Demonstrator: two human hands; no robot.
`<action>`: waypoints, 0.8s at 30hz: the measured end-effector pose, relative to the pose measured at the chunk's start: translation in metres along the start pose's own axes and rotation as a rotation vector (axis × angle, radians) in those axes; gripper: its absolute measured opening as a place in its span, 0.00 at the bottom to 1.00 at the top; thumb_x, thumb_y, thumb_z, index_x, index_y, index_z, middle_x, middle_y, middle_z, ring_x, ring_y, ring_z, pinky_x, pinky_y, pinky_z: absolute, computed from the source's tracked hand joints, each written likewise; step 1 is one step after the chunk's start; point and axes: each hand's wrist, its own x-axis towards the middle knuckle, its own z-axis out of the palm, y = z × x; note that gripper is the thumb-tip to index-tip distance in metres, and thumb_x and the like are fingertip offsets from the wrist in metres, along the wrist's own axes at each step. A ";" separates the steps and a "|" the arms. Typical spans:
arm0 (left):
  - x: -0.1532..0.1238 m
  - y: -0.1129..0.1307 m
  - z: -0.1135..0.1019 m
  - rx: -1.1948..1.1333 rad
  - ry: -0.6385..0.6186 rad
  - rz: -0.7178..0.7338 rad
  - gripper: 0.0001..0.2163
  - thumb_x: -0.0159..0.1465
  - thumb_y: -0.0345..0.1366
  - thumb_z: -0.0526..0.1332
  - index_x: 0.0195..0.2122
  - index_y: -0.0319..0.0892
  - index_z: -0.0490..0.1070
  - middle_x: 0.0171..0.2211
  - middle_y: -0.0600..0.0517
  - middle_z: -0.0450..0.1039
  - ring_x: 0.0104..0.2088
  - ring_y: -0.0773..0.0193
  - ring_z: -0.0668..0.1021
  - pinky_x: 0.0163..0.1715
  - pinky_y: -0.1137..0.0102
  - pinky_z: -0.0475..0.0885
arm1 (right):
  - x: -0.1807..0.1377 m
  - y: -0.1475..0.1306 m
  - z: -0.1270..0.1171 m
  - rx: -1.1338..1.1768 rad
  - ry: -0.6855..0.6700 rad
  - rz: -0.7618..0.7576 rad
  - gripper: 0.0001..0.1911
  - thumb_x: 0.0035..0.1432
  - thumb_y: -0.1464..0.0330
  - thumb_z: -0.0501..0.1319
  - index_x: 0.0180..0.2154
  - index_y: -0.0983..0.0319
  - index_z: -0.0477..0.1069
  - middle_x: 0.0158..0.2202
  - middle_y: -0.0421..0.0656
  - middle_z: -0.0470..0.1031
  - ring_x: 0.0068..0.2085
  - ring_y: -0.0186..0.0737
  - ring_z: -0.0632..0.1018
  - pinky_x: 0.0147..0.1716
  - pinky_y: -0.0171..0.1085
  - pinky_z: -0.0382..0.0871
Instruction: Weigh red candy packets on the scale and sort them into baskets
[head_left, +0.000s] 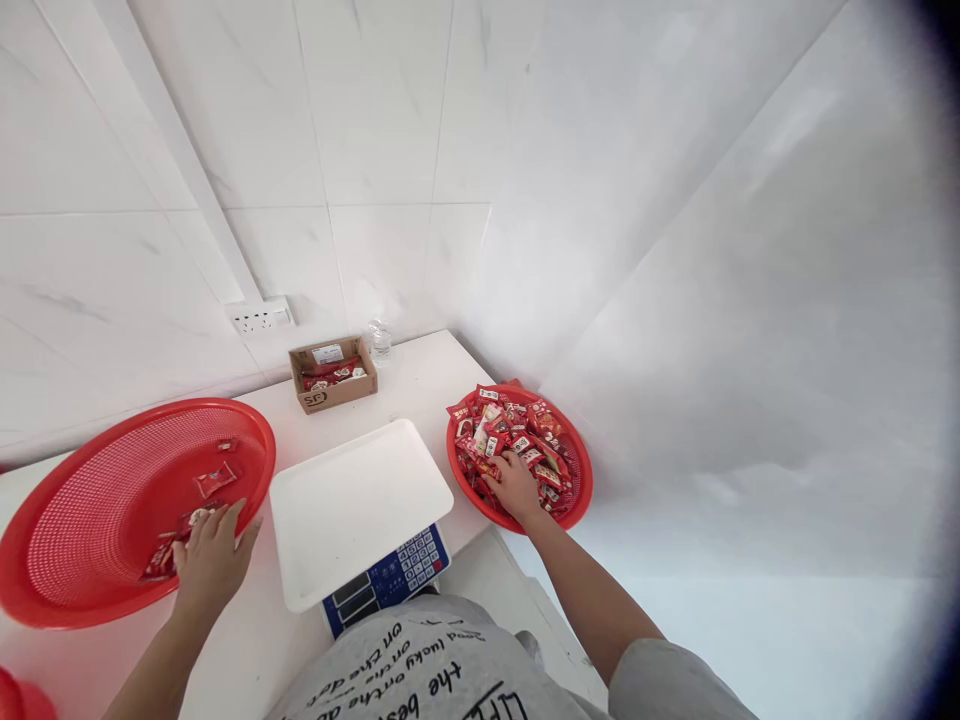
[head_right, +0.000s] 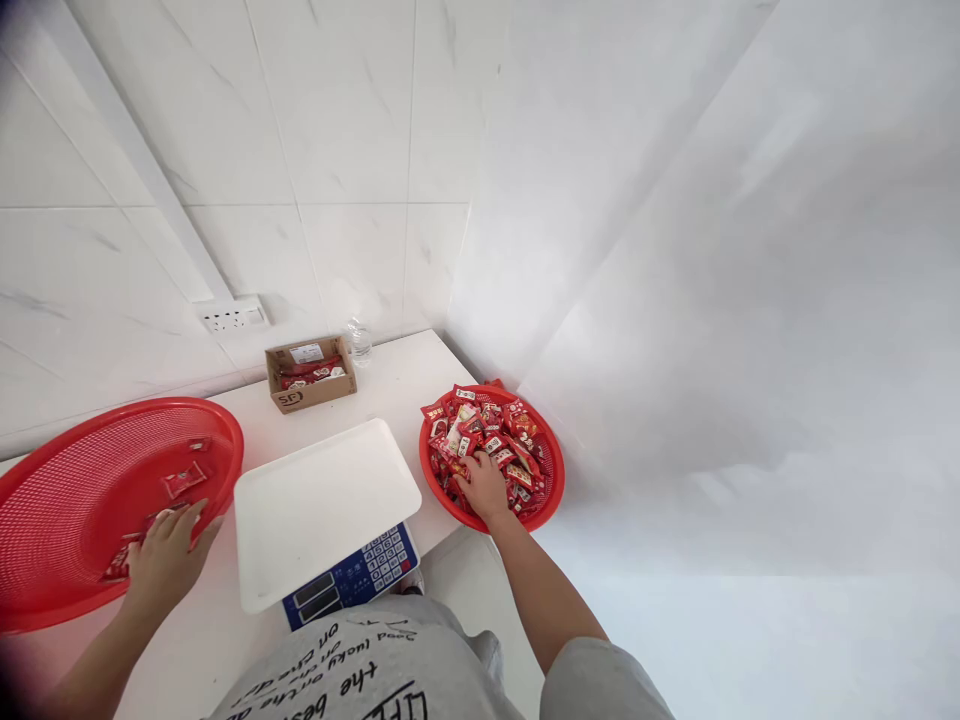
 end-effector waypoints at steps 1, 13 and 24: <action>0.000 0.001 0.001 -0.017 0.024 0.017 0.23 0.65 0.44 0.43 0.53 0.37 0.64 0.56 0.36 0.64 0.60 0.45 0.60 0.54 0.45 0.55 | 0.000 0.003 0.000 0.046 0.036 0.000 0.14 0.58 0.63 0.53 0.42 0.59 0.71 0.45 0.48 0.68 0.45 0.44 0.70 0.42 0.40 0.66; -0.007 0.017 0.010 -0.112 0.149 0.191 0.24 0.63 0.45 0.44 0.49 0.35 0.68 0.53 0.36 0.67 0.59 0.44 0.62 0.54 0.47 0.58 | 0.007 0.009 -0.025 0.267 0.409 -0.013 0.12 0.57 0.63 0.54 0.38 0.62 0.71 0.40 0.49 0.72 0.42 0.43 0.73 0.44 0.43 0.67; -0.011 0.013 0.015 -0.140 0.178 0.235 0.24 0.63 0.46 0.44 0.49 0.37 0.69 0.52 0.37 0.68 0.58 0.44 0.63 0.53 0.48 0.58 | 0.021 -0.010 -0.068 0.273 0.518 0.065 0.12 0.57 0.63 0.54 0.39 0.61 0.72 0.40 0.48 0.73 0.43 0.43 0.72 0.45 0.43 0.66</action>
